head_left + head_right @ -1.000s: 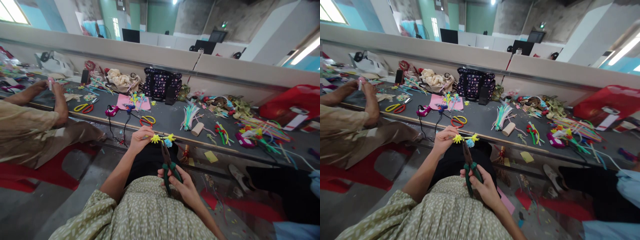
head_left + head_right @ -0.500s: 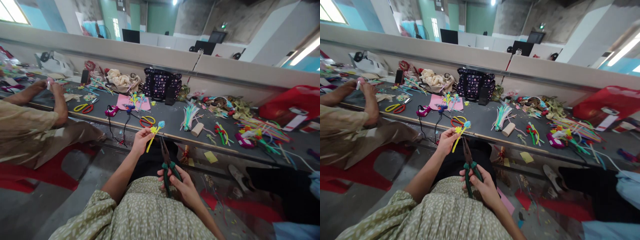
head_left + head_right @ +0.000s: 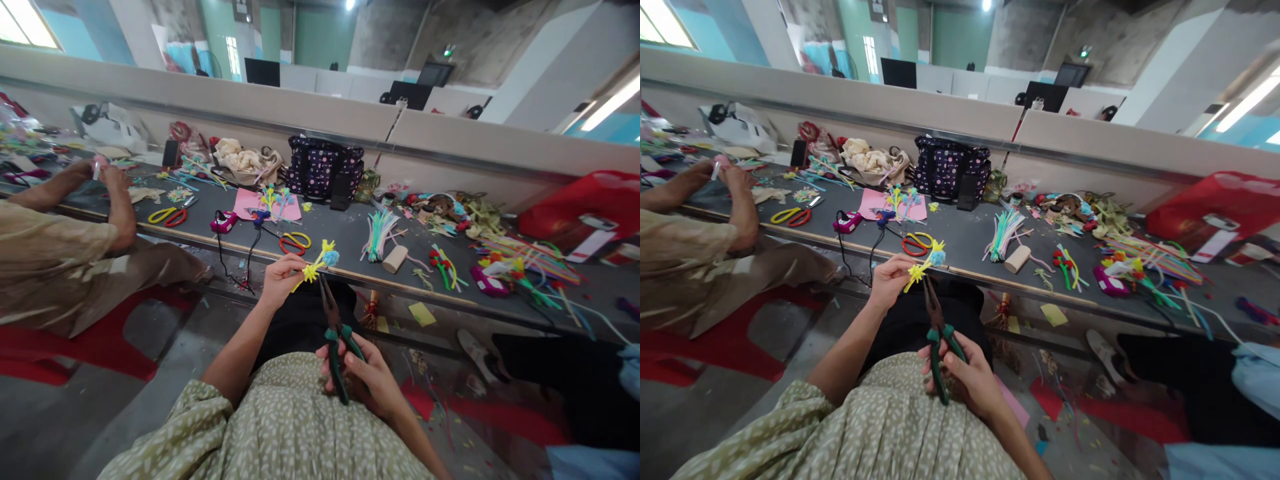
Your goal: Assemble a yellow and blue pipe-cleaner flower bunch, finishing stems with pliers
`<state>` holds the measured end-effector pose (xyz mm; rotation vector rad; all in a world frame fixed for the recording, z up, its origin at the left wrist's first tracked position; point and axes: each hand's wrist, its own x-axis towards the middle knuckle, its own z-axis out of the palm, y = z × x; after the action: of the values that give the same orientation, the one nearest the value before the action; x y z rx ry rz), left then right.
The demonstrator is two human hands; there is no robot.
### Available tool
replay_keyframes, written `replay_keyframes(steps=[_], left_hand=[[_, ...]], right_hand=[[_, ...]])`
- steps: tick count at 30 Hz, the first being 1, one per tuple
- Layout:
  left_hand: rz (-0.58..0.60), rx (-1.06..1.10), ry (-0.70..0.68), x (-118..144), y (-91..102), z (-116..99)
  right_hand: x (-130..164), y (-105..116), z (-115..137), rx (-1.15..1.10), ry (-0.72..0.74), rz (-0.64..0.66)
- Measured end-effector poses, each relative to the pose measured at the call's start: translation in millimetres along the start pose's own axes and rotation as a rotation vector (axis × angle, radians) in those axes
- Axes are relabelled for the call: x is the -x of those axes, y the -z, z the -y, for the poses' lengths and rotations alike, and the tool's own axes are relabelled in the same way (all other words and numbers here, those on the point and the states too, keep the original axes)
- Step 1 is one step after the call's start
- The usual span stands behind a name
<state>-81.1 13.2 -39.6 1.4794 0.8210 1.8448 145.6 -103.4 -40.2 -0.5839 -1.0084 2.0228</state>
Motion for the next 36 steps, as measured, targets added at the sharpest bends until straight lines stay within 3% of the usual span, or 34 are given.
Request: replay_keyframes(steps=[9,20,36], left_hand=[[0.095,-0.074,-0.099,-2.2,7.8,-1.8],[0.163,-0.139,-0.116,-4.6,6.3,-13.1],[0.18,-0.146,-0.116,-6.4,5.9,-17.5]], right_hand=[[-0.6,0.3,-1.0,-0.01,-0.024,0.0],[0.2,-0.7,2.1,0.021,-0.064,-0.014],[-0.9,2.1,-1.3,0.215,-0.027,-0.05]])
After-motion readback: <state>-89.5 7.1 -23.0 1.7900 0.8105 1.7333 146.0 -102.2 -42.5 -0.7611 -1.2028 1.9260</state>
